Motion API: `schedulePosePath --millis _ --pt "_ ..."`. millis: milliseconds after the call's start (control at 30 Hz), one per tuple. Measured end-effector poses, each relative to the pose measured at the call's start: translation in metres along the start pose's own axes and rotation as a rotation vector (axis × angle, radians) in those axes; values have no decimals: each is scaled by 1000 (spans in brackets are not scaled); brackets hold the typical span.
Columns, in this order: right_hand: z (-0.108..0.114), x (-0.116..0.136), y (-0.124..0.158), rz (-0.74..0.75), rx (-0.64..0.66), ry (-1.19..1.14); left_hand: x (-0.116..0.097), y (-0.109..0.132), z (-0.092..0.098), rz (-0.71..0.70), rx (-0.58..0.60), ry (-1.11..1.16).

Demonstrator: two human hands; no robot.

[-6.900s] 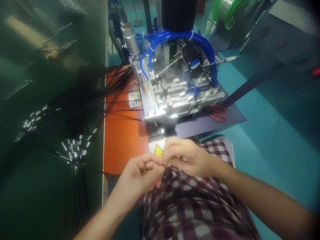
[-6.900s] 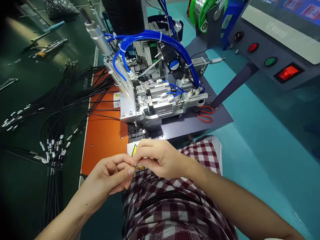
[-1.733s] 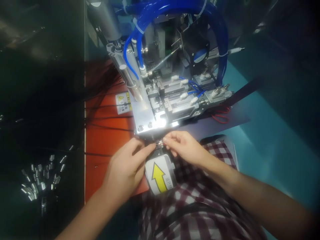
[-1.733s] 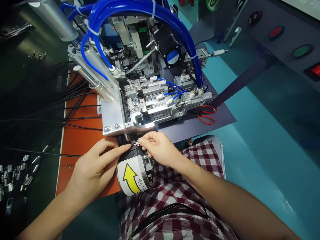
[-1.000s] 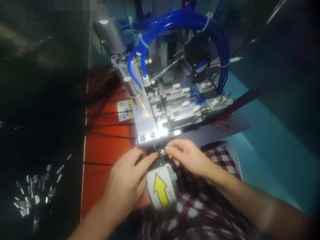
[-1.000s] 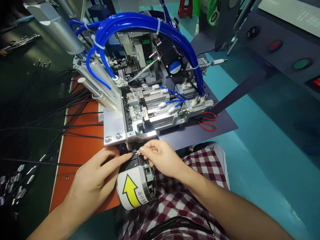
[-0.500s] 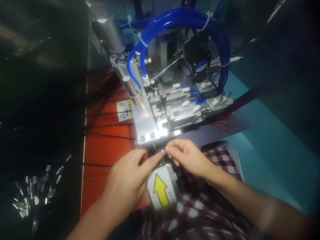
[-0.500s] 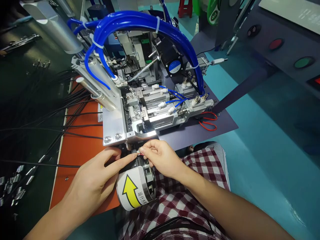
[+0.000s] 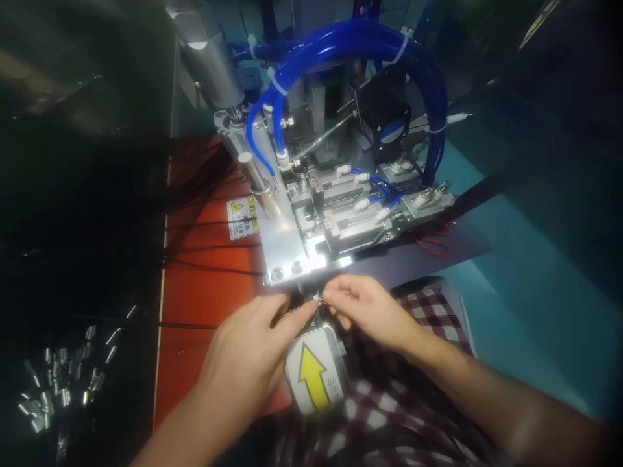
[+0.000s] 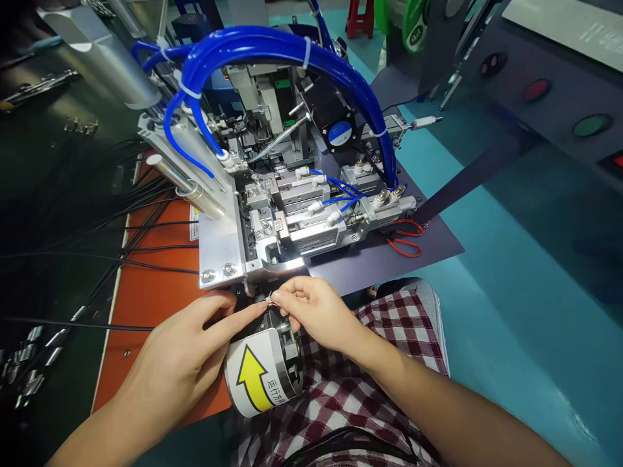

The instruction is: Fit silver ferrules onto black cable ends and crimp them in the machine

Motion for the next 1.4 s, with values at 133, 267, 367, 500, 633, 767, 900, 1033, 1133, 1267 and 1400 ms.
schedulePosePath --millis 133,267,367,500,633,767,900,1033,1133,1267,1400 --pt "2 -1 6 21 -15 -2 1 4 -3 21 1 11" --pt "0 -4 9 3 -46 -15 2 4 -3 33 10 16" --pt "-2 -4 9 22 -65 9 1 4 -2 33 17 7" --pt "-2 -6 8 103 -74 95 -1 2 -2 15 20 -41" --pt "-1 -5 8 217 -105 203 -3 -2 1 -26 23 -92" --pt "-1 -3 7 330 -138 284 -4 -4 3 -34 34 -99" --pt "1 -4 5 334 -81 272 -4 -5 3 -8 39 -101" --pt "4 -2 3 364 -69 337 -2 -5 4 -44 52 -76" --pt "4 1 4 377 -68 398 -1 -6 5 -45 74 -74" --pt "4 6 6 412 -91 465 -3 -8 7 -61 74 -78" --pt "4 9 5 389 -98 499 -5 -10 7 -62 59 -98"
Point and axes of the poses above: each hand's wrist, its own y-axis away from the middle knuckle, its own z-axis out of the back of the hand, x = y × z, the point moved 1 cm from there along -y, towards the middle knuckle, and after that the axes turned 13 degrees about -x, right-handed, at the moved point
